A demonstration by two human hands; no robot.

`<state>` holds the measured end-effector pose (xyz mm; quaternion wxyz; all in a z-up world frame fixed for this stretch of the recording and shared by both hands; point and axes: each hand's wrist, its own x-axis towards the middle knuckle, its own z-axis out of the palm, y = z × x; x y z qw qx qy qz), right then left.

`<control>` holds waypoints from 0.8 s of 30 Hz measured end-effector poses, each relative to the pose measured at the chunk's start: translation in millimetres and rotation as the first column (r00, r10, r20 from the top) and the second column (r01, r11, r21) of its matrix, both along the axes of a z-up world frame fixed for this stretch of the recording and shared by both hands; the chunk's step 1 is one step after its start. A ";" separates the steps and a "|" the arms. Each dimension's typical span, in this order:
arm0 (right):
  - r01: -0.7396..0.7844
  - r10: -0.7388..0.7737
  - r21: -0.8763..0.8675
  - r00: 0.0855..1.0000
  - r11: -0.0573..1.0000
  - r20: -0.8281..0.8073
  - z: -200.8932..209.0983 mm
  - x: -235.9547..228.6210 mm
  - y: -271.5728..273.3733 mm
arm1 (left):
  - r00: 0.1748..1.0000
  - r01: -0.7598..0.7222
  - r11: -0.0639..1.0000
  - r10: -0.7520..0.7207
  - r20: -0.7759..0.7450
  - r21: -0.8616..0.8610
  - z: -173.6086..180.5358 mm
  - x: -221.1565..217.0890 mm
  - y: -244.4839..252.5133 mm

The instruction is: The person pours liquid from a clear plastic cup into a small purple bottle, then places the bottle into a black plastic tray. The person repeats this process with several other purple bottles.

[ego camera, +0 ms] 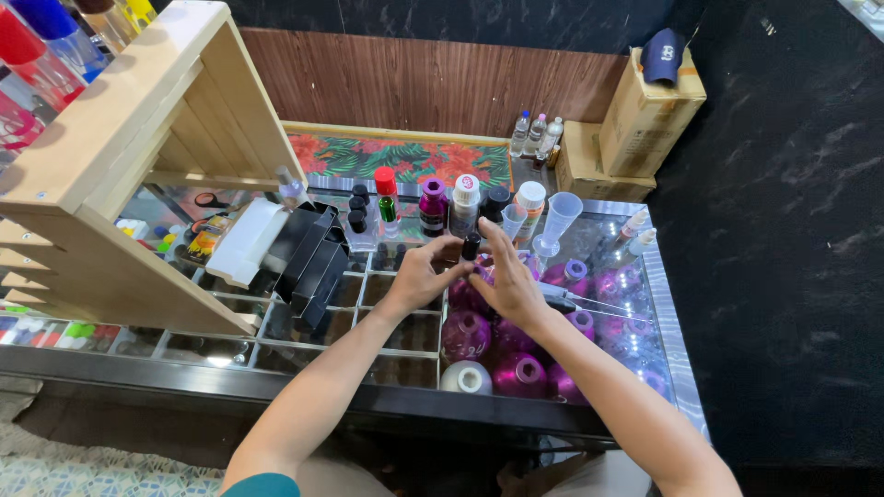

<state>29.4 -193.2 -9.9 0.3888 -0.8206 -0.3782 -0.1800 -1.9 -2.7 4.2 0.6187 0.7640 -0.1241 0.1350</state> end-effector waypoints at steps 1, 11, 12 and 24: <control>0.001 -0.001 0.001 1.000 1.000 0.001 3.0 -2.1 1.0 | 1.000 0.001 1.000 -0.001 0.001 0.001 -7.5 3.4 0.6; 0.121 -0.128 -0.171 0.991 0.978 -0.030 -4.9 2.4 2.4 | 0.983 -0.061 0.990 0.038 0.179 0.127 -15.3 9.8 1.1; 0.105 -0.120 -0.161 0.989 0.981 -0.088 0.5 -2.1 2.3 | 0.984 -0.080 0.983 0.051 0.170 0.163 -19.5 9.7 1.7; 0.157 -0.300 -0.496 0.927 0.854 -0.223 70.8 8.6 -52.2 | 0.966 -0.094 0.966 0.030 0.255 0.242 -13.8 1.9 -2.3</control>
